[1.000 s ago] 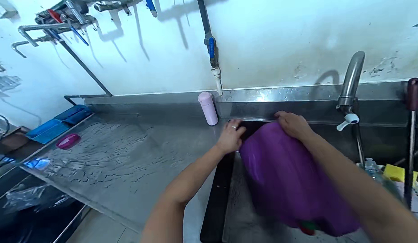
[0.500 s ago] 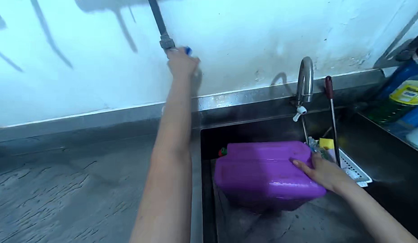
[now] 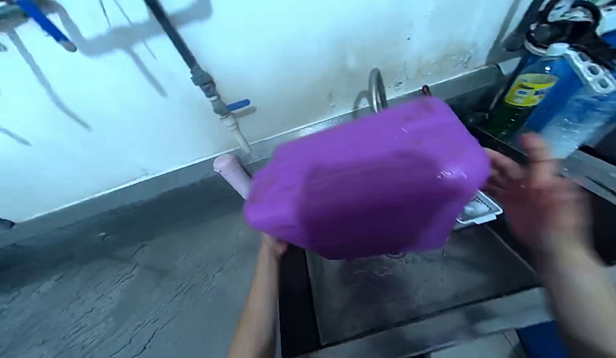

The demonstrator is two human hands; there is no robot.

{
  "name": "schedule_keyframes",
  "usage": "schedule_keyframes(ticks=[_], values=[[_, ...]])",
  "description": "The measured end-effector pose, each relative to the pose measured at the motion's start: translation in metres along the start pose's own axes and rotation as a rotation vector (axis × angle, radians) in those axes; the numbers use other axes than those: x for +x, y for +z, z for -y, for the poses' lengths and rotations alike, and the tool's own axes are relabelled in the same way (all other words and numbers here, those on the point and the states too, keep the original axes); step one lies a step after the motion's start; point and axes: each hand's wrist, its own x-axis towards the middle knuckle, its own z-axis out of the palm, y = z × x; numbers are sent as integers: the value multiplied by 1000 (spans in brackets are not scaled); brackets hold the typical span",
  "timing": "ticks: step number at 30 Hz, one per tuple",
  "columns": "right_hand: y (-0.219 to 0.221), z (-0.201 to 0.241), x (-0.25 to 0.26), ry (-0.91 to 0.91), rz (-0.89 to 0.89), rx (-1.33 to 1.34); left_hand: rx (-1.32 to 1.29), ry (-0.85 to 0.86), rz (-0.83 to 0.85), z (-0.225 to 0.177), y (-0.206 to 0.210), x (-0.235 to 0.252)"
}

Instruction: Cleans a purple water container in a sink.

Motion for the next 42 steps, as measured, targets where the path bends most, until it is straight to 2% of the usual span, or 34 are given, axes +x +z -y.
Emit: schedule_keyframes(ticks=[1, 3, 5, 6, 7, 9, 11, 12, 14, 16, 18, 19, 21, 23, 26, 27, 28, 30, 31, 33, 34, 36, 37, 39, 40, 41, 42], values=[[19, -11, -6, -7, -8, 18, -55, -39, -58, 34, 0, -15], [33, -14, -2, -105, 142, -70, -103, -44, -109, 87, -4, -39], [11, 7, 19, -293, 347, -113, -102, -7, -86, 117, -9, -55], [-7, 8, 28, -330, 393, -33, -122, -2, -91, 128, -8, -64], [-26, -4, 31, -322, 395, 94, -159, -7, -113, 137, -4, -71], [-44, -52, 19, -156, 321, 330, -235, -19, -118, 145, 11, -84], [-3, -81, -15, 68, 29, 568, -267, -14, -141, 144, 28, -97], [15, -84, -23, 115, -35, 640, -286, 29, -135, 137, 32, -102], [20, -81, -15, 228, 9, 719, -295, 139, -123, 104, 39, -108], [14, -77, 5, 462, 56, 817, -238, 242, -92, 49, 43, -106], [25, -64, 14, 704, -204, 920, -121, 347, -80, 7, 44, -94], [38, -62, 8, 739, -305, 944, -43, 375, -110, 7, 48, -90], [73, -64, -18, 741, -324, 992, 122, 363, -203, 32, 78, -101], [85, -68, -23, 721, -285, 1040, 117, 246, -218, 40, 97, -102], [54, -90, -13, 668, -298, 1004, 219, 145, -151, 4, 47, -95], [44, -93, -12, 659, -314, 988, 201, 146, -162, -5, 33, -96], [44, -90, -17, 667, -311, 996, 174, 184, -211, -4, 35, -98], [66, -79, -32, 721, -309, 1051, 118, 293, -351, 33, 82, -106], [73, -76, -37, 733, -310, 1087, 54, 296, -307, 51, 96, -110], [61, -78, -30, 736, -294, 1079, 112, 182, -316, 49, 88, -108], [48, -81, -26, 726, -288, 1026, 182, 118, -301, 35, 62, -108], [29, -90, -23, 673, -275, 934, 190, 122, -301, 15, 16, -115], [32, -90, -28, 657, -249, 913, 178, 164, -316, 18, 15, -123], [58, -87, -52, 653, -155, 861, 219, 252, -414, 52, 66, -138], [68, -85, -62, 641, -89, 780, 163, 226, -394, 65, 86, -141], [67, -84, -64, 583, -26, 640, 145, 171, -426, 69, 91, -132], [58, -76, -63, 532, 57, 487, 127, 135, -384, 62, 72, -124]])
